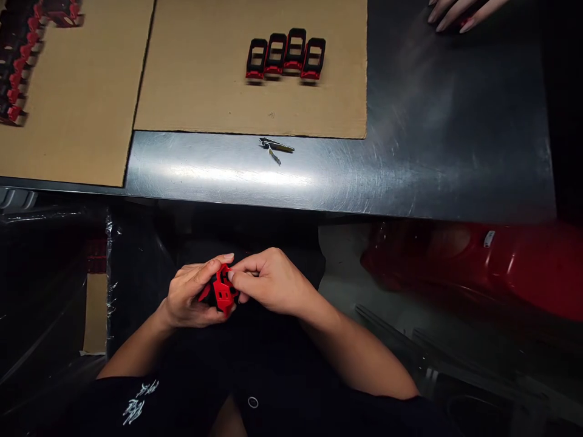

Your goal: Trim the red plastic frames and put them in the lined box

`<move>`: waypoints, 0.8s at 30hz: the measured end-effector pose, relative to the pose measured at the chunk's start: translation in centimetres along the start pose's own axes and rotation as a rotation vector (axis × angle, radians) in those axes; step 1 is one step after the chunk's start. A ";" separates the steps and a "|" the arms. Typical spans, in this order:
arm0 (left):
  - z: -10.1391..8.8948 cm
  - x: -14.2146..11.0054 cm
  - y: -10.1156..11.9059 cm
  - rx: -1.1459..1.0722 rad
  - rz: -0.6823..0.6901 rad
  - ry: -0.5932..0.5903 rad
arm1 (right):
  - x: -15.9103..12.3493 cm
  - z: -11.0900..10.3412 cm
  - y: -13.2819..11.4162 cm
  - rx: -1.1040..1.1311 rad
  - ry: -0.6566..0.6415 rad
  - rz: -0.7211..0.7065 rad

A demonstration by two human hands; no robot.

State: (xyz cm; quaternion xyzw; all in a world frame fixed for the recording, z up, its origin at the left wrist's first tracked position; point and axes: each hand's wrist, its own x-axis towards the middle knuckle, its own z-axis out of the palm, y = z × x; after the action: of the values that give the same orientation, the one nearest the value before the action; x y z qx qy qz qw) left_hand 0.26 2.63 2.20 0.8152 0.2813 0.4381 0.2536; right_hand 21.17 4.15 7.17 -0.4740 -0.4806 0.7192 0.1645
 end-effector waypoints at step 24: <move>-0.5 0.0 0.3 -0.082 -0.044 -0.071 | 0.0 -0.8 0.6 0.026 -0.135 0.006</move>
State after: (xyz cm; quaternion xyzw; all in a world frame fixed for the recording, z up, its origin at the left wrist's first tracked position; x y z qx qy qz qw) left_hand -0.12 2.50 2.70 0.8127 0.2718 0.4146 0.3061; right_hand 21.93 4.28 6.60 -0.4234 -0.4799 0.7563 0.1357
